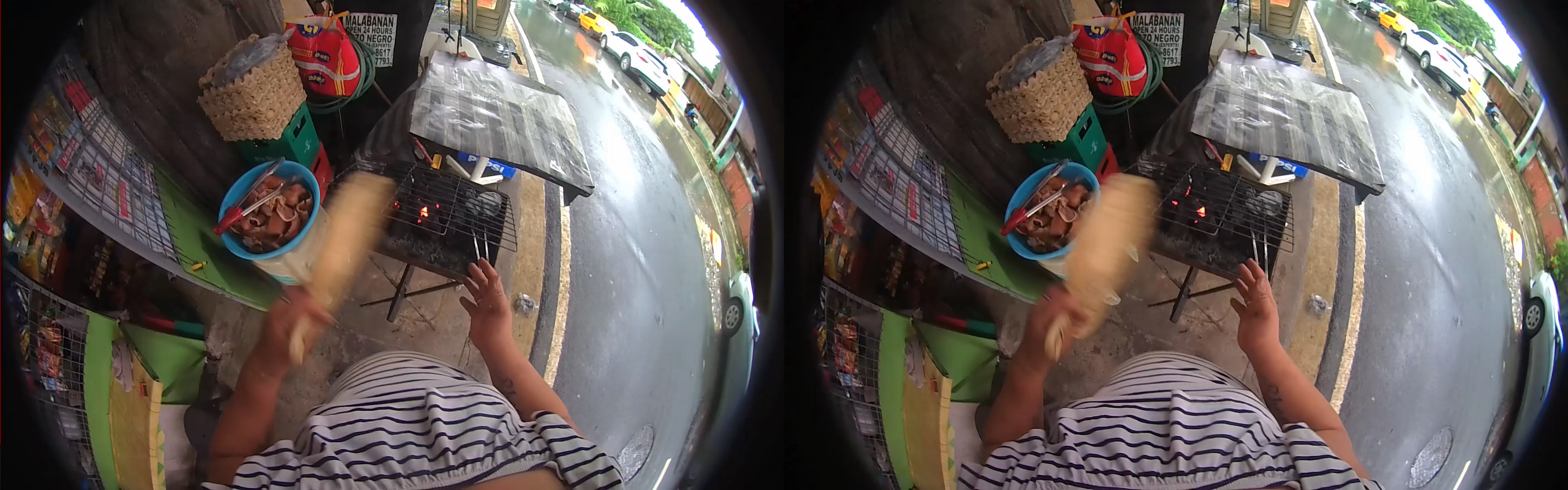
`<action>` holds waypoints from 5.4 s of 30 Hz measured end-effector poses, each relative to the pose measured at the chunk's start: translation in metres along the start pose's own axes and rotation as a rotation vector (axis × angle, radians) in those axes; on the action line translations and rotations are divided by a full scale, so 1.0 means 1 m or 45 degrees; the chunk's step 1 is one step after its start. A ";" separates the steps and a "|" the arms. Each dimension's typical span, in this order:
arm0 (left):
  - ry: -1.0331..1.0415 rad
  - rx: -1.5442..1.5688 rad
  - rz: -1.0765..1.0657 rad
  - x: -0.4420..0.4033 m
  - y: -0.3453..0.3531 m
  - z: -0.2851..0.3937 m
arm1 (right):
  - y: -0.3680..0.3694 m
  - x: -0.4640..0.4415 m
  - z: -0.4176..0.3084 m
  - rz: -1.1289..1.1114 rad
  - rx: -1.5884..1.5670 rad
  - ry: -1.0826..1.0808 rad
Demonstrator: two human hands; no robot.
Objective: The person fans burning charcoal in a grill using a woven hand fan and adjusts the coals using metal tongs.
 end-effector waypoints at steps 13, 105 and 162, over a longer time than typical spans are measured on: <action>-0.084 -0.187 0.482 0.024 -0.044 -0.058 | 0.009 0.015 -0.010 0.061 0.189 0.048; -1.330 0.067 1.654 0.341 -0.656 -0.566 | 0.390 -0.006 -0.053 0.426 1.369 -0.775; -0.572 0.226 1.787 -0.140 -0.843 -0.516 | 0.427 -0.023 -0.093 0.494 0.729 -0.840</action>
Point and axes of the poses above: each hand's wrist, its own x-axis away from the middle knuckle, its own y-axis out of the palm, z = x × y, the point moved 6 cm from there along -x, towards the middle knuckle, and after that the axes turned 12 degrees about x, right-handed, at the moved point
